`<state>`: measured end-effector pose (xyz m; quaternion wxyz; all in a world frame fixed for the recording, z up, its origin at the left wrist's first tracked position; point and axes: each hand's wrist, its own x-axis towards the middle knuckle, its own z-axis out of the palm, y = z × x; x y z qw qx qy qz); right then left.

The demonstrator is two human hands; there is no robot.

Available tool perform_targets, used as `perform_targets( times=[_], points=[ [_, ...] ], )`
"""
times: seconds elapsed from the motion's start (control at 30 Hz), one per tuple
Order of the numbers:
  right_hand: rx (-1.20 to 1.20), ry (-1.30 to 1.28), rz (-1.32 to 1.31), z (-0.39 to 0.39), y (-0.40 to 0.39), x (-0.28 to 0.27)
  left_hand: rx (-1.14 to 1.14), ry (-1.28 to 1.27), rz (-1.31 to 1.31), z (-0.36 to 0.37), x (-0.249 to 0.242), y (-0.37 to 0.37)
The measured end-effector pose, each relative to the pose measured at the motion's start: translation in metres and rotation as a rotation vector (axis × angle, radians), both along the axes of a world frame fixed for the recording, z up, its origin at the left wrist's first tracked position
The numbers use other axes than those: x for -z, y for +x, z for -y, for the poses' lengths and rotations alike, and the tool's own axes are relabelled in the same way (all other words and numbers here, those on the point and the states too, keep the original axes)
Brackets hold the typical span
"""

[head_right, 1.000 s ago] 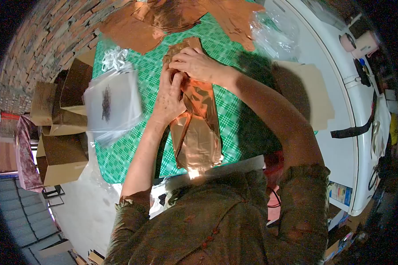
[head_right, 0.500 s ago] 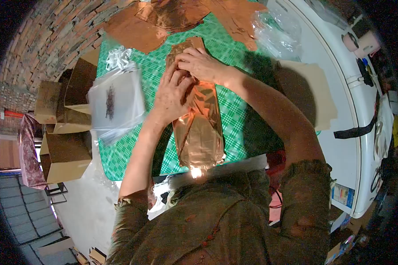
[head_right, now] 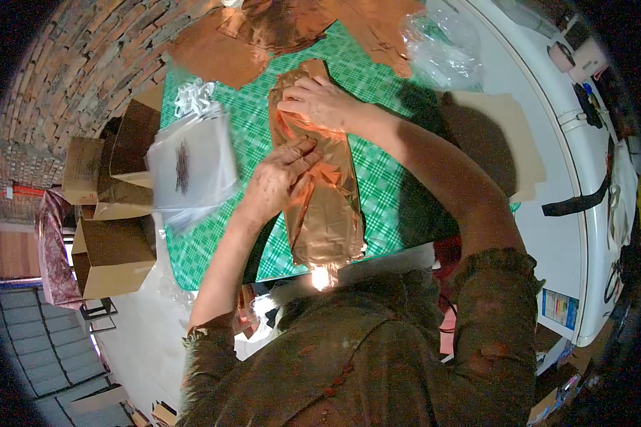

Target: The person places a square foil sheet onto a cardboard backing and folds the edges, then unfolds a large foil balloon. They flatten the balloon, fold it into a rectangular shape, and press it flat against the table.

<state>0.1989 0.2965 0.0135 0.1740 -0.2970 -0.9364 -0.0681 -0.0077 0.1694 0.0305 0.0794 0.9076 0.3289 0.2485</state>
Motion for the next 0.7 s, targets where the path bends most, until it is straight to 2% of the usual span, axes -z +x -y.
perform_targets(
  times=[0.1, 0.2, 0.27, 0.4, 0.5, 0.7],
  points=[
    [0.015, 0.017, 0.018, 0.0, -0.002, 0.002, 0.011, 0.014, 0.137, 0.005, -0.007, 0.003],
    [0.022, 0.01, 0.022, 0.001, 0.0, 0.002, 0.066, -0.065, 0.102, 0.004, -0.027, -0.002],
    [0.025, 0.012, 0.02, 0.002, -0.001, 0.001, 0.015, -0.058, 0.116, 0.003, -0.034, 0.003],
    [0.031, 0.03, 0.02, 0.001, -0.001, 0.004, -0.07, -0.031, 0.098, -0.006, -0.013, 0.014],
    [0.024, 0.075, 0.014, -0.003, 0.0, 0.006, -0.125, 0.106, 0.162, -0.004, -0.001, 0.017],
    [0.019, 0.082, 0.011, -0.001, 0.0, 0.007, -0.152, 0.026, 0.108, 0.006, -0.004, 0.011]
  ],
)
